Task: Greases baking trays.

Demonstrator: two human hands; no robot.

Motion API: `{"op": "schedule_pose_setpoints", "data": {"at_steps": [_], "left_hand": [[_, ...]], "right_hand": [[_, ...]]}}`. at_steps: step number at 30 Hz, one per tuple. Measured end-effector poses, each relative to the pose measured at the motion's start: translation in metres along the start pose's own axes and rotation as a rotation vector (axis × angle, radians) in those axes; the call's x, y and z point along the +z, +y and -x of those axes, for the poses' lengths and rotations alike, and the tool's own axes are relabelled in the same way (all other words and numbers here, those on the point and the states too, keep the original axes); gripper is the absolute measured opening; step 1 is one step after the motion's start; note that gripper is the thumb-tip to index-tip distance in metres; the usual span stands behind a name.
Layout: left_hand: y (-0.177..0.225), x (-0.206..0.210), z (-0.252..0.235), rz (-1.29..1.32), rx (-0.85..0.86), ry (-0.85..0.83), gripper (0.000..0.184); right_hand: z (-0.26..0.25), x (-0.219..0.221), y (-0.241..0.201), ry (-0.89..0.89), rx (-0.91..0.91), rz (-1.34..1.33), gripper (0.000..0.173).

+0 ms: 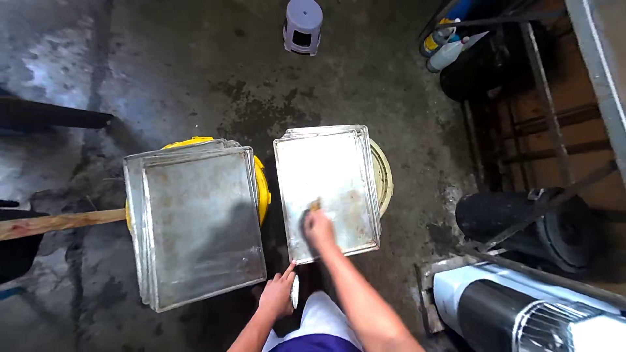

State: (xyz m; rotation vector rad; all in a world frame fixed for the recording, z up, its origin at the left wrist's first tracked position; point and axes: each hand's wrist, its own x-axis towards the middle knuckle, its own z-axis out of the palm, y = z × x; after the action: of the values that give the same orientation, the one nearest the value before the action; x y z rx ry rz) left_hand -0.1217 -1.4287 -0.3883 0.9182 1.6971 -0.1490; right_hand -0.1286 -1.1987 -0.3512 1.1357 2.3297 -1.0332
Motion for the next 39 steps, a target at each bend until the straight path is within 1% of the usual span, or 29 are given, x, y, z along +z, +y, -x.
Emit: {"op": "schedule_pose_setpoints", "data": {"at_steps": [1,2,4,6,7,9,10,11,12,13,14,15,17,18,19,21,23,24,25,26,27,29,30,32,34,35,36,37,39], "left_hand": [[0.001,-0.002,0.0,0.007,-0.001,-0.007,0.087],[0.001,-0.003,-0.001,0.007,-0.002,-0.013,0.087],[-0.002,-0.003,-0.002,0.02,-0.006,-0.012,0.086],[-0.004,0.0,-0.003,0.041,-0.01,-0.003,0.086],[-0.003,0.002,-0.003,0.053,-0.011,-0.004,0.086],[-0.004,0.0,-0.004,0.054,-0.001,-0.004,0.085],[-0.005,0.0,-0.004,0.055,0.001,-0.006,0.084],[-0.005,-0.001,-0.004,0.058,0.003,-0.008,0.083],[-0.004,-0.002,-0.005,0.066,0.004,-0.01,0.082],[-0.005,-0.002,-0.005,0.07,0.003,-0.008,0.081],[-0.005,-0.002,-0.004,0.073,0.002,-0.005,0.081],[-0.006,-0.002,-0.004,0.077,0.001,-0.002,0.081],[-0.005,-0.002,-0.005,0.092,0.002,0.005,0.081],[-0.005,-0.002,-0.006,0.1,0.001,0.008,0.083],[-0.004,-0.001,-0.006,0.097,0.001,0.004,0.084],[-0.004,-0.002,-0.006,0.08,0.003,-0.006,0.084],[-0.002,-0.005,-0.005,0.072,-0.005,-0.011,0.082],[-0.001,-0.008,-0.005,0.084,-0.015,-0.009,0.083],[0.001,-0.009,-0.005,0.093,-0.027,-0.009,0.083],[0.002,-0.009,-0.004,0.1,-0.036,-0.011,0.084],[0.004,-0.008,-0.003,0.107,-0.043,-0.014,0.085],[0.004,-0.004,-0.004,0.121,-0.046,-0.005,0.085],[0.004,-0.002,-0.004,0.121,-0.043,-0.004,0.086],[0.003,-0.002,-0.004,0.113,-0.033,-0.004,0.087],[0.004,-0.003,-0.004,0.096,-0.031,0.002,0.088],[0.004,-0.005,-0.005,0.083,-0.029,-0.002,0.09],[0.004,-0.006,-0.004,0.07,-0.023,-0.015,0.091],[0.003,-0.008,-0.003,0.064,-0.01,-0.024,0.093],[-0.003,-0.014,0.0,0.143,0.058,-0.022,0.099]], "right_hand": [[-0.003,0.014,-0.009,-0.028,-0.128,-0.119,0.031],[-0.012,0.01,-0.003,-0.034,-0.2,-0.283,0.031],[-0.035,-0.046,0.036,0.112,-0.147,-0.487,0.028],[-0.06,-0.109,0.072,0.258,-0.02,-0.279,0.03],[-0.066,-0.122,0.064,0.235,0.068,-0.122,0.033],[-0.067,-0.091,0.002,0.077,0.157,0.106,0.036],[-0.065,-0.058,-0.03,0.03,0.071,0.105,0.033],[-0.065,-0.027,-0.049,0.019,-0.08,0.04,0.031],[-0.072,-0.012,-0.054,0.028,-0.225,-0.129,0.03],[-0.082,-0.02,-0.049,0.017,-0.268,-0.325,0.029],[-0.094,-0.046,-0.035,0.058,-0.218,-0.481,0.027],[-0.107,-0.085,-0.014,0.128,-0.136,-0.501,0.026],[-0.137,-0.158,0.03,0.286,-0.022,-0.246,0.03],[-0.15,-0.173,0.036,0.338,0.025,-0.108,0.031],[-0.155,-0.167,0.026,0.335,0.059,0.005,0.032],[-0.145,-0.116,-0.036,0.19,0.04,0.098,0.032],[-0.139,-0.056,-0.082,0.058,-0.2,-0.049,0.028],[-0.142,-0.048,-0.086,0.01,-0.294,-0.201,0.029],[-0.146,-0.058,-0.078,-0.007,-0.284,-0.366,0.03],[-0.148,-0.082,-0.058,0.053,-0.219,-0.489,0.03],[-0.149,-0.115,-0.032,0.158,-0.157,-0.495,0.03],[-0.15,-0.157,0.019,0.3,-0.057,-0.241,0.032],[-0.138,-0.156,0.024,0.278,0.017,-0.093,0.032],[-0.092,-0.103,-0.005,0.085,0.091,0.094,0.032],[-0.049,-0.029,-0.016,-0.051,-0.109,0.039,0.031],[-0.037,-0.013,-0.004,-0.064,-0.217,-0.088,0.032],[-0.031,-0.02,0.017,-0.053,-0.234,-0.239,0.032],[-0.031,-0.046,0.044,0.02,-0.175,-0.373,0.031],[-0.037,-0.116,0.106,0.207,-0.003,-0.441,0.03]]}}
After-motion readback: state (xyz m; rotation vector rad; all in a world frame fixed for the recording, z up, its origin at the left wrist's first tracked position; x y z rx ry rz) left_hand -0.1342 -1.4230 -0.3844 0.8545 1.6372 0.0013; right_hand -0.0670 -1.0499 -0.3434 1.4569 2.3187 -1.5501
